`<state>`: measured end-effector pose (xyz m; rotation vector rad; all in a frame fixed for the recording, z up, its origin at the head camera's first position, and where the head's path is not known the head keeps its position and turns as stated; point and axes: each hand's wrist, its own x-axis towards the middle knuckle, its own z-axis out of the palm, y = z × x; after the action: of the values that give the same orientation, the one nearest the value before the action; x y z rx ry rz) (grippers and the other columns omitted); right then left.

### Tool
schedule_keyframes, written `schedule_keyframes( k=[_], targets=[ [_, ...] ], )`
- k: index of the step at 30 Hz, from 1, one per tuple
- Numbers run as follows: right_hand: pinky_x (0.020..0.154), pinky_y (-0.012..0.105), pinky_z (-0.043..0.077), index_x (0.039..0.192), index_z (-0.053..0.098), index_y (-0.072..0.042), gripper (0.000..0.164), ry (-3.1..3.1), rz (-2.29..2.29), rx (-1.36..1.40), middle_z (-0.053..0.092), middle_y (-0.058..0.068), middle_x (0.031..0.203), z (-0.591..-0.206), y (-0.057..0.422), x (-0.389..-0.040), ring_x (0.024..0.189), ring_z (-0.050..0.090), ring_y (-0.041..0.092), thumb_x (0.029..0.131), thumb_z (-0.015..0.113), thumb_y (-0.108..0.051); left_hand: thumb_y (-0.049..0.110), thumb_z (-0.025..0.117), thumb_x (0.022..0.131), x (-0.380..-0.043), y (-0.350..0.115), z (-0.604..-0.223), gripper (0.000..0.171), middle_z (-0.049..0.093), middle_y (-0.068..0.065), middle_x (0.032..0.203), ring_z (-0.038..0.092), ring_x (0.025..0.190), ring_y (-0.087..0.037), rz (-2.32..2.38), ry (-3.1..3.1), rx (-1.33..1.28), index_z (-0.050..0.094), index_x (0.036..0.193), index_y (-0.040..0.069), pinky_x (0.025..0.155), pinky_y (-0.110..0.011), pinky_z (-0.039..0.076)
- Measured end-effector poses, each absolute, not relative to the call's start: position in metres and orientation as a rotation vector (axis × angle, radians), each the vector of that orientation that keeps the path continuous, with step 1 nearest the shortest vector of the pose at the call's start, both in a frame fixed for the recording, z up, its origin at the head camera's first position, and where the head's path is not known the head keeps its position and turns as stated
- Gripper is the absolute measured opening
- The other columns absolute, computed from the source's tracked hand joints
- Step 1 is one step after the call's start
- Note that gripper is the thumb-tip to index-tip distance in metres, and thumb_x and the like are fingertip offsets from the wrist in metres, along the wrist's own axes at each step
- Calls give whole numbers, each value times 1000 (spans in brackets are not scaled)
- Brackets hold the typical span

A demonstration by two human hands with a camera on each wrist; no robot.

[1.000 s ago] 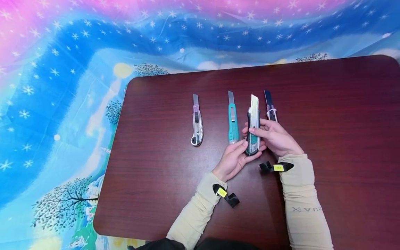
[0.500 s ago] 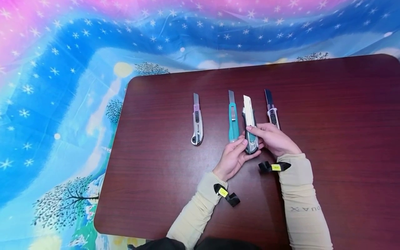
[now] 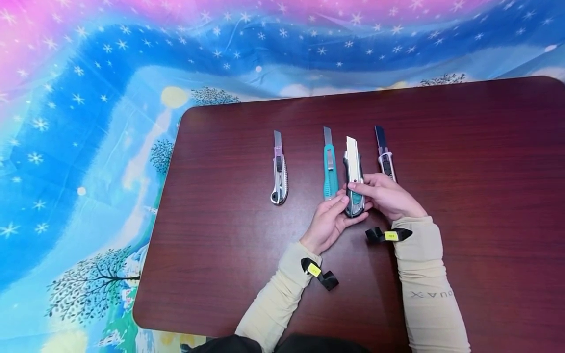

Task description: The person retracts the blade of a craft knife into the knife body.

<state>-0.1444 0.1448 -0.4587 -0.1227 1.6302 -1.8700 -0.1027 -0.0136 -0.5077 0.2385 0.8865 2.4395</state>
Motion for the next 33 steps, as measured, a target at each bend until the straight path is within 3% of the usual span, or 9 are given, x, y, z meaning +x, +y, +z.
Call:
schedule_keyframes(
  k=[4, 16, 25, 33],
  targets=[
    [66, 24, 56, 102, 58, 2, 23, 1634, -1867, -129, 69, 3, 88, -458, 145, -144, 79, 66, 12, 91, 53, -16, 15, 33, 98, -103, -14, -507, 40, 36, -23, 137, 42, 121, -38, 2429, 886, 226, 32, 134, -1, 97, -42, 43],
    [78, 22, 54, 113, 48, 12, 35, 1619, -1884, -170, 69, 2, 97, -459, 144, -144, 92, 64, 11, 88, 56, -12, 18, 36, 98, -102, -15, -506, 41, 39, -24, 134, 42, 119, -40, 2425, 921, 165, 34, 133, -3, 96, -40, 44],
    [71, 25, 55, 115, 46, 11, 38, 1651, -1864, -169, 69, 2, 95, -461, 143, -144, 90, 64, 12, 86, 59, -9, 16, 35, 98, -103, -14, -506, 35, 48, -6, 123, 39, 119, -45, 2457, 901, 125, 37, 129, 0, 95, -41, 45],
    [71, 26, 56, 116, 45, 11, 38, 1653, -1857, -206, 69, 3, 97, -461, 142, -144, 89, 64, 12, 86, 58, -9, 15, 33, 98, -103, -14, -505, 30, 46, -2, 124, 42, 117, -44, 2462, 909, 107, 38, 126, 5, 95, -41, 45]
  ],
)
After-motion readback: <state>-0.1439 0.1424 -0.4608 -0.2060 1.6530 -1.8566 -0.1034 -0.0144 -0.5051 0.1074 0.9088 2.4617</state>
